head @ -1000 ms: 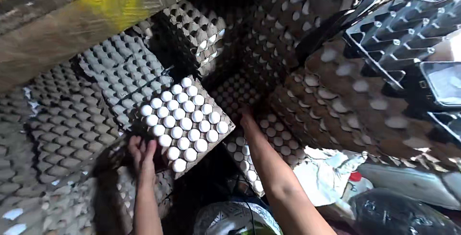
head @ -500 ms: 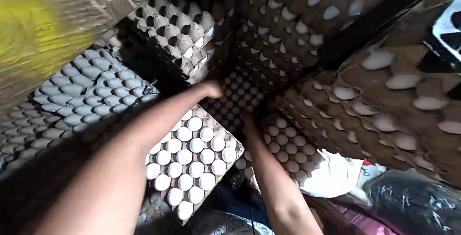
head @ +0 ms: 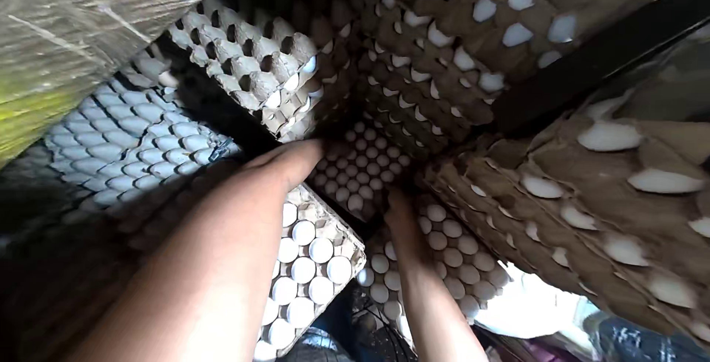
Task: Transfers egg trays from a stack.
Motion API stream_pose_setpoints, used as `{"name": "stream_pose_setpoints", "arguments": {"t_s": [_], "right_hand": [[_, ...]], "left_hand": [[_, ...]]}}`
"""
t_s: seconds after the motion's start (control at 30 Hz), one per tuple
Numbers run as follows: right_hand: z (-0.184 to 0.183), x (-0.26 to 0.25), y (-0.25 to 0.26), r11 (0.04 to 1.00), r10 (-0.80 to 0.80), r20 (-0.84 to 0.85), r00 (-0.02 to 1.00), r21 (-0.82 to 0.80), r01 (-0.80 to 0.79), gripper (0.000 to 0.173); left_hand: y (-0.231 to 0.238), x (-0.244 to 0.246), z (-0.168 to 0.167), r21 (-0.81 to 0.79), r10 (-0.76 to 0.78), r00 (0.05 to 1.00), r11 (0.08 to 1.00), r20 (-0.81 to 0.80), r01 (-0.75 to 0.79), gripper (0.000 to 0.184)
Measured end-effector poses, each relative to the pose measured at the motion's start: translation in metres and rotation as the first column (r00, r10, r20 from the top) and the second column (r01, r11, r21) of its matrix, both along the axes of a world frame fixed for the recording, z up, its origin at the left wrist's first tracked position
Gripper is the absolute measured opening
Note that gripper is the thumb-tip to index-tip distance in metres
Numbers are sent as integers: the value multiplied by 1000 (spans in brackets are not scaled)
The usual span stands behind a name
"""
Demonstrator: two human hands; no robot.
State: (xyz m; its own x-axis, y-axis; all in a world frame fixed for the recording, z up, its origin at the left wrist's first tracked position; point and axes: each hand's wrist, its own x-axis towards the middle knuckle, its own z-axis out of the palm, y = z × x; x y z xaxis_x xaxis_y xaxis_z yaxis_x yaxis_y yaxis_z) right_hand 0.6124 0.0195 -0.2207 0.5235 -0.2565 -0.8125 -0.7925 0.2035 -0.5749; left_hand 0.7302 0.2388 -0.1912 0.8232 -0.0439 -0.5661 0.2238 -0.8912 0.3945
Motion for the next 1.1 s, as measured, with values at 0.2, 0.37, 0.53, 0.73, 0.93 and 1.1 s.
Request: {"name": "stream_pose_setpoints", "arguments": {"t_s": [0.2, 0.37, 0.53, 0.73, 0.93, 1.1], "right_hand": [[11, 1, -14, 992, -32, -15, 999, 120, 33, 30], [24, 2, -23, 996, 28, -18, 999, 88, -26, 28], [43, 5, -45, 989, 129, 34, 991, 67, -131, 29], [49, -3, -53, 971, 211, 84, 974, 100, -219, 31], [78, -19, -54, 971, 178, 172, 969, 129, -201, 33], [113, -37, -62, 956, 128, 280, 951, 220, -194, 22]], "left_hand": [[-13, -6, 76, -69, 75, 957, 993, -280, -98, 55], [3, 20, 40, -85, 125, 931, 983, -344, -163, 53], [3, 13, 44, -219, 198, 895, 928, -400, -303, 42], [8, -12, 69, -365, 304, 894, 832, -330, -418, 32], [5, -33, 100, -299, 330, 925, 878, -186, -374, 39], [0, -58, 158, -270, 390, 915, 875, -101, -403, 51]]}}
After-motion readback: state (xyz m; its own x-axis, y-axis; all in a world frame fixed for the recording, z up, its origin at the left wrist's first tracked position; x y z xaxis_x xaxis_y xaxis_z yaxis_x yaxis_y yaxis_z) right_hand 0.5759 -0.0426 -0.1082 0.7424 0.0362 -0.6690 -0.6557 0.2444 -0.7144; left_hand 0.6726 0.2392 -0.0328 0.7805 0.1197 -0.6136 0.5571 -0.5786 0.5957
